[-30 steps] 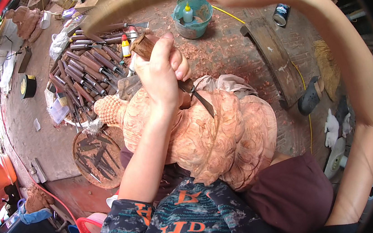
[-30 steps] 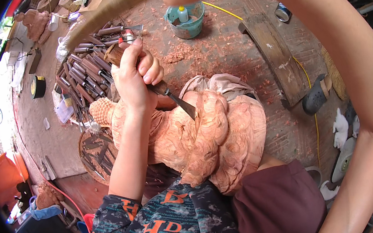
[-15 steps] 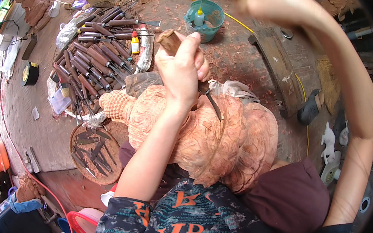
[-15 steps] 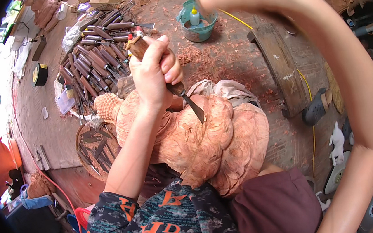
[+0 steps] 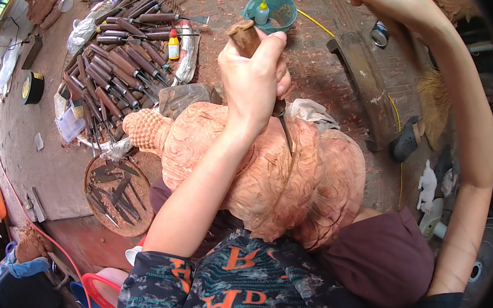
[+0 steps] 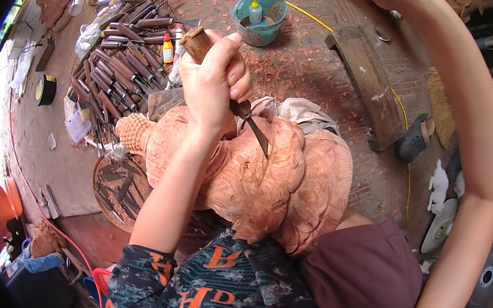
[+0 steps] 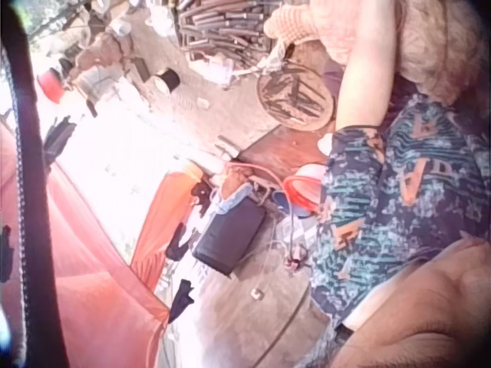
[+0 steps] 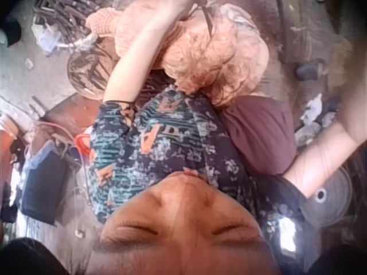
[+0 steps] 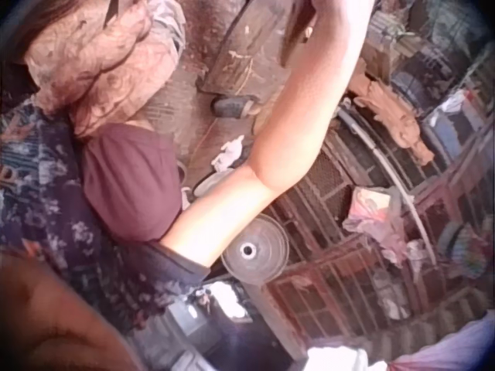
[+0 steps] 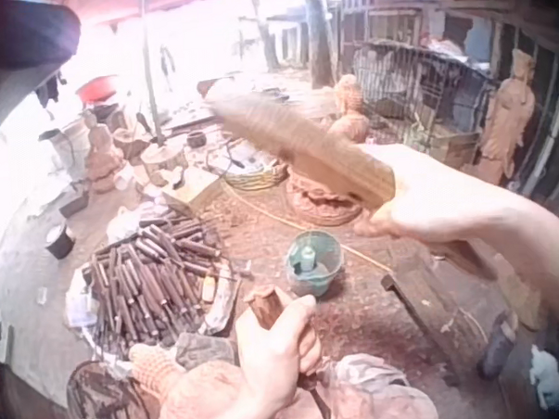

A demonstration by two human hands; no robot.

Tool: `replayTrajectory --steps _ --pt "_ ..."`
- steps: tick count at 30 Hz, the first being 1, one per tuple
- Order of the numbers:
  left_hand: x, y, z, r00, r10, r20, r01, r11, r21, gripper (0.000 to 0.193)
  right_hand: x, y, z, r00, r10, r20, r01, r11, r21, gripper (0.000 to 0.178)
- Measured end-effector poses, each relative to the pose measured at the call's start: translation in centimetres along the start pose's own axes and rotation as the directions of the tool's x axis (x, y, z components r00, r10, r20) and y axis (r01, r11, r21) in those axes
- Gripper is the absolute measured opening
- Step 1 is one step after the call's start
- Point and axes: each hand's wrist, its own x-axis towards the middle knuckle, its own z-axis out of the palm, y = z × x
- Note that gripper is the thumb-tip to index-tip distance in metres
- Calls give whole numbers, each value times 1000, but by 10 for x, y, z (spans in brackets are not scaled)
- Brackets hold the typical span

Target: The person is carving a wooden sculpture of a seated figure, likely a Buddha, using a chisel and a wooden mallet. They repeatedly strike the chisel to shape the wood and occasionally switch to different chisels from a pile on the floor.

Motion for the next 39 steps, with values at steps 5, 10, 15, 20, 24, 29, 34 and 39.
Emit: replayTrajectory --steps 5,10,15,20,24,29,34,39 --pt "0 0 -5 1000 -26 -7 26 999 -26 22 12 32 42 977 -214 -9 180 844 -505 55" --pt "6 16 -20 994 31 -106 -59 960 -274 29 3 25 45 950 -264 -166 210 935 -284 46" --pt "0 13 -11 998 44 -38 -44 999 -9 27 5 5 40 976 63 -211 -52 997 57 47" --pt "-3 11 -2 999 -24 36 25 1000 -15 27 -6 12 6 999 7 -53 13 929 370 45" --pt "-9 2 0 999 10 38 -11 1000 9 24 6 39 33 952 -287 -107 260 943 -209 39" --pt "-5 1 -3 998 -43 35 44 999 -31 23 6 11 23 994 -66 84 86 960 -265 43" --pt "11 3 -20 968 24 -251 -55 992 -115 21 10 51 45 967 -256 20 251 928 -276 49" --pt "11 5 -14 967 46 -250 -41 999 27 22 17 54 32 947 -321 -12 319 943 -93 46"
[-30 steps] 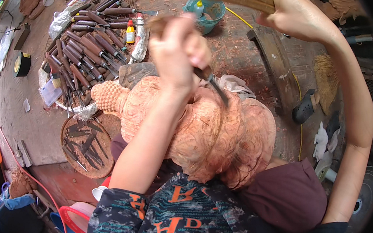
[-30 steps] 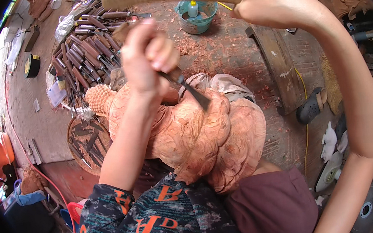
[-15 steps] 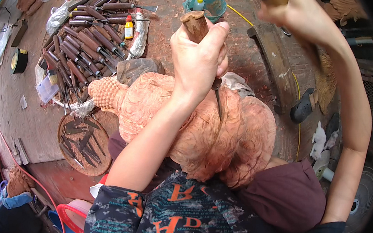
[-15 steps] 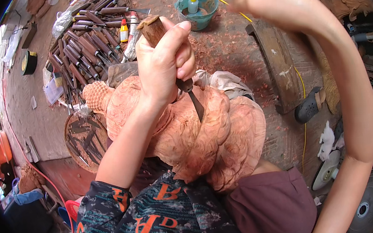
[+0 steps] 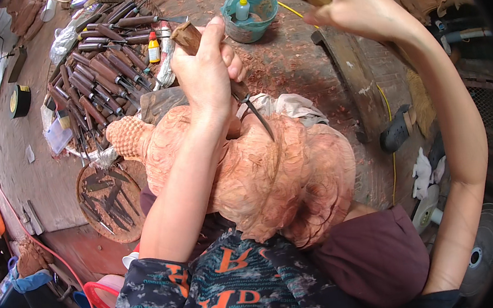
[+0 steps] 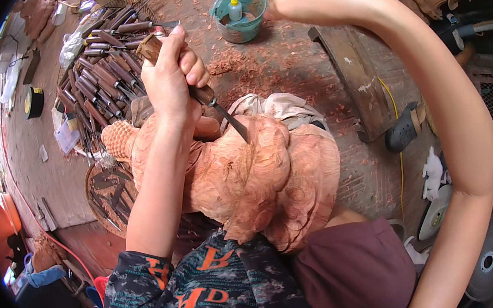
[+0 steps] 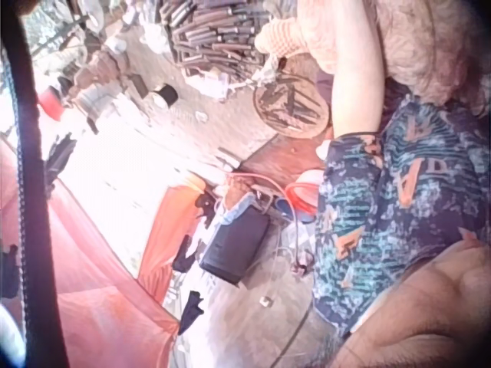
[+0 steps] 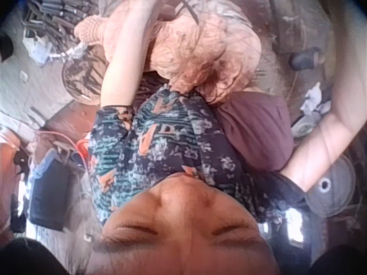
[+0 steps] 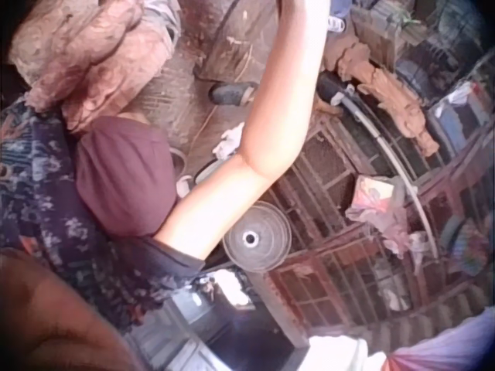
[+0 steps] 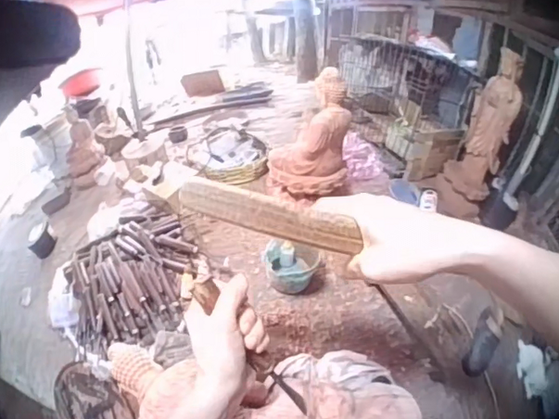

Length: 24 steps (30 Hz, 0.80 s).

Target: The person is carving a wooden sculpture of a seated figure, likely a Buddha, using a chisel and a wooden mallet. They repeatedly strike the chisel to shape the wood and occasionally switch to different chisels from a pile on the floor.

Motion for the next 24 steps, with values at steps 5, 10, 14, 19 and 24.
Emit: replayTrajectory --steps 5,10,14,19,24 --pt "1 -2 -1 998 -68 -13 69 997 33 22 12 -8 -4 985 154 -81 -143 981 130 58" --pt "5 -5 -2 996 -83 26 81 994 67 19 27 -5 -2 975 184 -128 -158 969 187 61" --pt "5 -6 4 994 -103 36 100 992 80 20 28 -16 -10 982 185 45 -178 976 -124 51" --pt "4 -6 3 990 -140 14 138 987 80 21 32 -47 -18 954 273 125 -223 923 -315 42" --pt "7 -9 -4 989 -145 36 142 987 75 22 30 -47 -15 955 200 218 -108 921 -373 39"
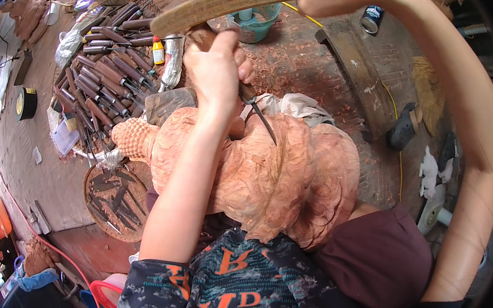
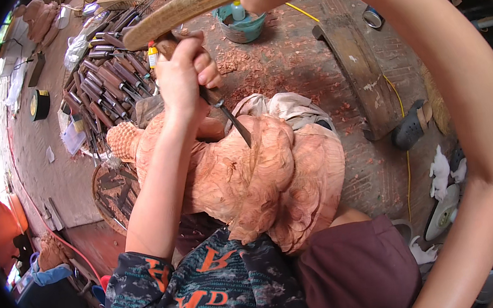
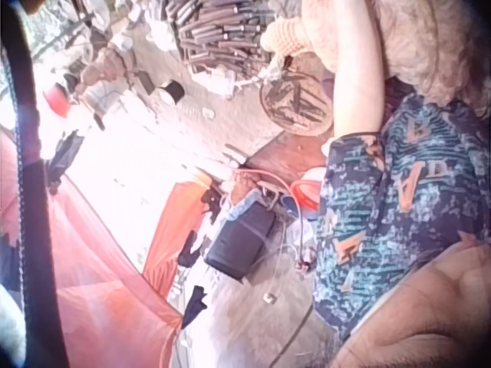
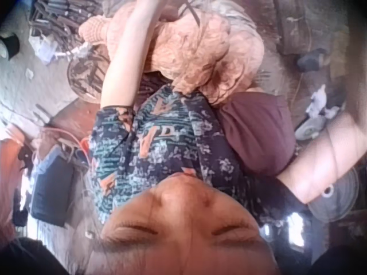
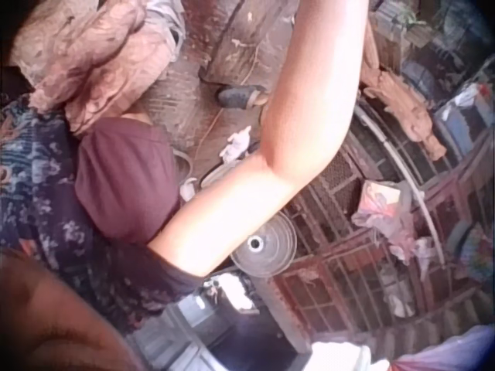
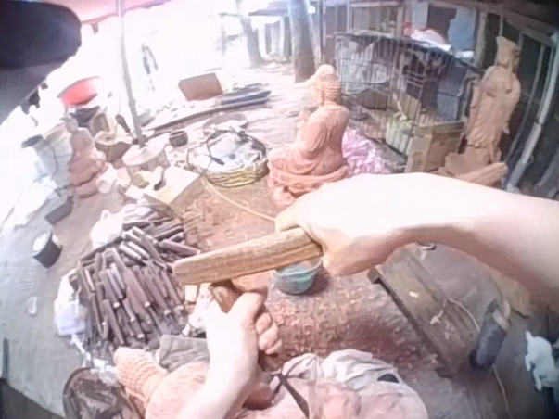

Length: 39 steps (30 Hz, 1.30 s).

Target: The person is carving a wooden sculpture of a seated figure, likely a Buddha, using a chisel and a wooden mallet. They repeatedly strike the chisel to shape the wood and occasionally switch to different chisels from a pile on the floor.

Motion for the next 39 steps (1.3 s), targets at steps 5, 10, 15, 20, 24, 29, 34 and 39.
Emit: replayTrajectory --steps 5,10,15,20,24,29,34,39 --pt "0 -2 10 1000 -16 19 17 999 -35 20 24 39 2 964 39 -264 -29 999 41 37" --pt "-3 2 -1 999 11 -39 -13 999 -42 21 7 -7 -9 998 -1 59 10 987 -162 37" --pt "-2 -1 9 1000 -9 5 9 999 -54 19 13 39 -1 977 6 -212 52 962 268 40" --pt "1 5 -9 999 31 10 -27 965 -262 20 -1 3 8 996 89 -7 -88 991 99 32" --pt "2 14 -15 983 181 -40 -185 941 -284 30 -11 34 55 940 20 -340 91 948 306 50" --pt "-2 20 -14 981 162 -109 -180 965 -189 15 -34 20 84 953 272 -135 -100 700 708 60" --pt "19 48 -54 990 84 -111 -113 950 -292 11 -54 14 131 959 201 -200 41 597 801 49" --pt "80 124 -144 976 -66 -207 -6 945 -327 16 -74 -4 163 905 261 -335 57 706 705 42"
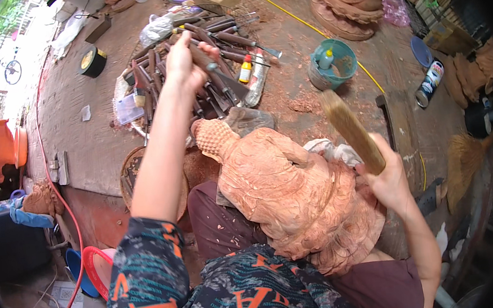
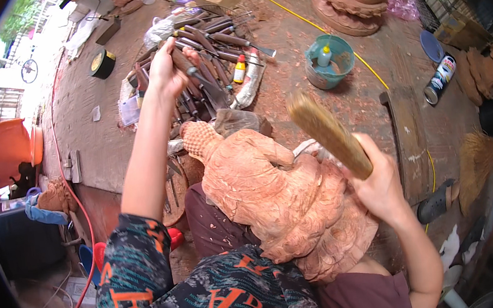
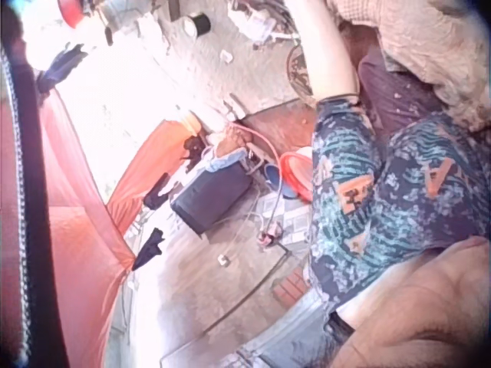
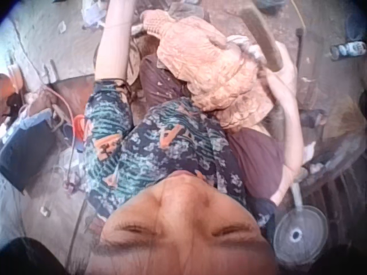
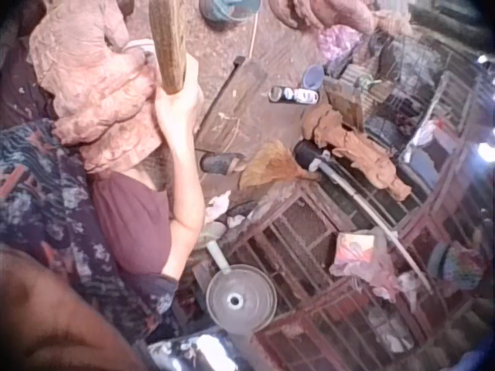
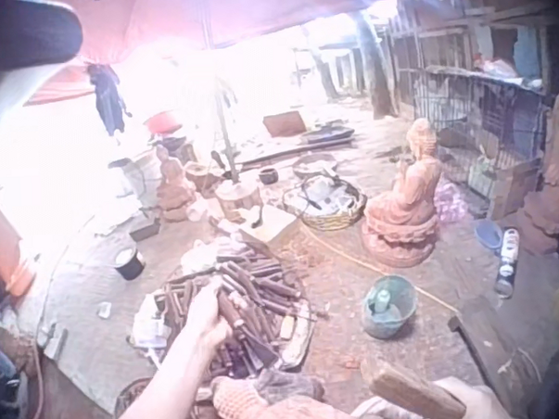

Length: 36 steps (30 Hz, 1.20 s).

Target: The person is carving a wooden sculpture of a seated figure, likely a Buddha, using a chisel and a wooden mallet. They repeatedly strike the chisel to shape the wood and occasionally switch to different chisels from a pile on the floor.

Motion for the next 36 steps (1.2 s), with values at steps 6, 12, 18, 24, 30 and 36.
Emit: replayTrajectory --steps 6,12,18,24,30,36 --pt "60 19 -56 919 335 -209 -169 812 558 52 -12 9 17 988 -88 -128 66 983 -169 39" --pt "105 0 -84 938 315 -145 -91 627 774 62 -17 14 15 987 -53 -154 27 985 -171 40" --pt "145 35 -126 689 719 90 -62 -66 996 58 -15 12 17 989 -61 -134 39 986 -161 42" --pt "81 2 -104 932 359 59 13 -195 981 64 -16 12 16 989 -36 -144 17 991 -129 40" --pt "60 -34 -99 881 453 135 54 -381 923 79 -16 14 16 990 -28 -141 9 991 -131 41" --pt "62 -41 -79 867 494 67 180 -435 882 80 -17 14 15 990 -23 -142 5 992 -129 42"
